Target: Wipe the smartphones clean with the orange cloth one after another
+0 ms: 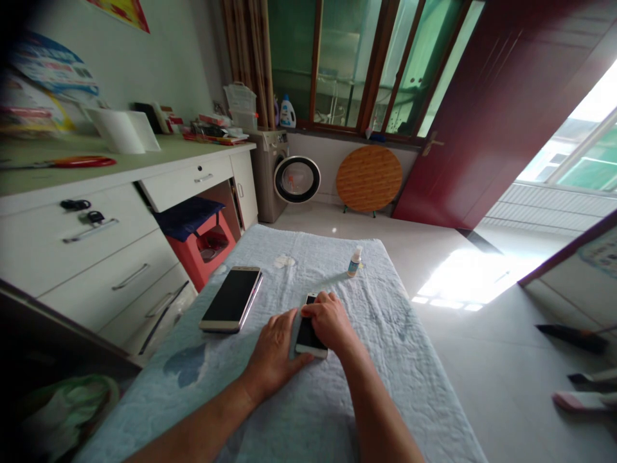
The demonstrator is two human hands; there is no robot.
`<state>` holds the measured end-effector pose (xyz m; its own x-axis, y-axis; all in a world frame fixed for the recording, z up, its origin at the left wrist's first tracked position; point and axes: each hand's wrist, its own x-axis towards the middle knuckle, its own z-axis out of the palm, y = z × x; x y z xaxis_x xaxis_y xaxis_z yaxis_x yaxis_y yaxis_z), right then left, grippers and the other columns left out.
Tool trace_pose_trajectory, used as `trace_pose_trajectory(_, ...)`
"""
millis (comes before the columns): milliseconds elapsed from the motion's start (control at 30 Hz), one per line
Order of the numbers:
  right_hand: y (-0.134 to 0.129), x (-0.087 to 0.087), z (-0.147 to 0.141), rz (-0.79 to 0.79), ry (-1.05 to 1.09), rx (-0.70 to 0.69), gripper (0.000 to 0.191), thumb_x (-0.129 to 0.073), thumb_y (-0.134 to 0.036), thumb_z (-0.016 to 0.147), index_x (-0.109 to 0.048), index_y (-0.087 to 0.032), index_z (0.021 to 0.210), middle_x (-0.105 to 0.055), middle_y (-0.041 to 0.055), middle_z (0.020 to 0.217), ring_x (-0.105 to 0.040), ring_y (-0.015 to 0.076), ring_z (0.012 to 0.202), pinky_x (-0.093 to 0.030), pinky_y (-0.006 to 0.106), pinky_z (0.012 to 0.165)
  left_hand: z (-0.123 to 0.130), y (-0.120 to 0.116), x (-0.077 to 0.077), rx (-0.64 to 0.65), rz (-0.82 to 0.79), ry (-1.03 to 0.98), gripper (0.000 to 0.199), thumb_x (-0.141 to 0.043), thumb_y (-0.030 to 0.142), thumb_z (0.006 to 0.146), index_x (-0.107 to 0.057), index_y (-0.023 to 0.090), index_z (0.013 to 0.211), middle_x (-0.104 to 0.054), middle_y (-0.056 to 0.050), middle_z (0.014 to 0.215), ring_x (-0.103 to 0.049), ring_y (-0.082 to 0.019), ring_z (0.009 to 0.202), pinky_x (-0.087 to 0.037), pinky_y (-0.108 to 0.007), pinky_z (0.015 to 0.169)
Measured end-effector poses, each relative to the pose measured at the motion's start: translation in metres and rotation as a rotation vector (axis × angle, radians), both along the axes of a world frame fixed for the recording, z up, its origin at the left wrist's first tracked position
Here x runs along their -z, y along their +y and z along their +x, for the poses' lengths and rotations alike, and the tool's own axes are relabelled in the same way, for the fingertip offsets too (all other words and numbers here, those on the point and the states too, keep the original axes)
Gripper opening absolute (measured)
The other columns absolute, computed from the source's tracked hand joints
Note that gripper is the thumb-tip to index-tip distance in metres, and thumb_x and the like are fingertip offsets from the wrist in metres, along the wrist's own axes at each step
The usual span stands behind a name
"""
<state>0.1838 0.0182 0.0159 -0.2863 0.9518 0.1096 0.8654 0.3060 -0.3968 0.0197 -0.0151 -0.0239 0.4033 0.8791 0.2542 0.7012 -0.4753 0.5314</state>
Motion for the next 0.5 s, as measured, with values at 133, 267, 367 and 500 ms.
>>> trace_pose_trajectory(133,-0.008,-0.014,0.004,-0.136,0.015,-0.200,0.030,-0.049,-0.012,0.085,-0.075,-0.026,0.082,-0.060,0.0010,0.078,-0.048,0.0147,0.082,-0.033,0.026,0.082,0.000,0.001,0.008,-0.017,0.038,0.012,0.083,-0.068,0.050,0.075,-0.029,0.019,0.141,-0.049,-0.016,0.136,-0.046,-0.034,0.124,-0.034,-0.051,0.102)
trace_pose_trajectory(267,-0.014,-0.025,0.007,-0.282,0.063,-0.378,0.028,-0.051,-0.011,0.082,-0.075,-0.025,0.078,-0.064,-0.0016,0.071,-0.050,0.0134,0.078,-0.033,0.024,0.078,-0.001,0.001,0.005,-0.004,0.028,0.050,0.074,-0.068,0.050,0.076,-0.040,0.020,0.137,-0.049,-0.013,0.138,-0.045,-0.033,0.125,-0.035,-0.050,0.103)
trace_pose_trajectory(367,-0.015,-0.029,0.012,-0.350,0.097,-0.418,0.026,-0.051,-0.010,0.080,-0.073,-0.022,0.075,-0.063,-0.0023,0.067,-0.049,0.0128,0.075,-0.033,0.022,0.073,-0.002,0.000,0.002,-0.001,0.015,0.074,0.068,-0.069,0.053,0.075,-0.050,0.020,0.131,-0.050,-0.012,0.138,-0.047,-0.033,0.121,-0.039,-0.047,0.100)
trace_pose_trajectory(500,-0.008,-0.024,0.022,-0.264,0.081,-0.351,0.028,-0.048,-0.008,0.081,-0.070,-0.020,0.068,-0.057,-0.0024,0.061,-0.048,0.0123,0.072,-0.032,0.021,0.070,-0.002,0.000,-0.003,0.007,0.017,0.067,0.067,-0.067,0.056,0.076,-0.051,0.020,0.131,-0.052,-0.010,0.136,-0.047,-0.032,0.120,-0.038,-0.047,0.100)
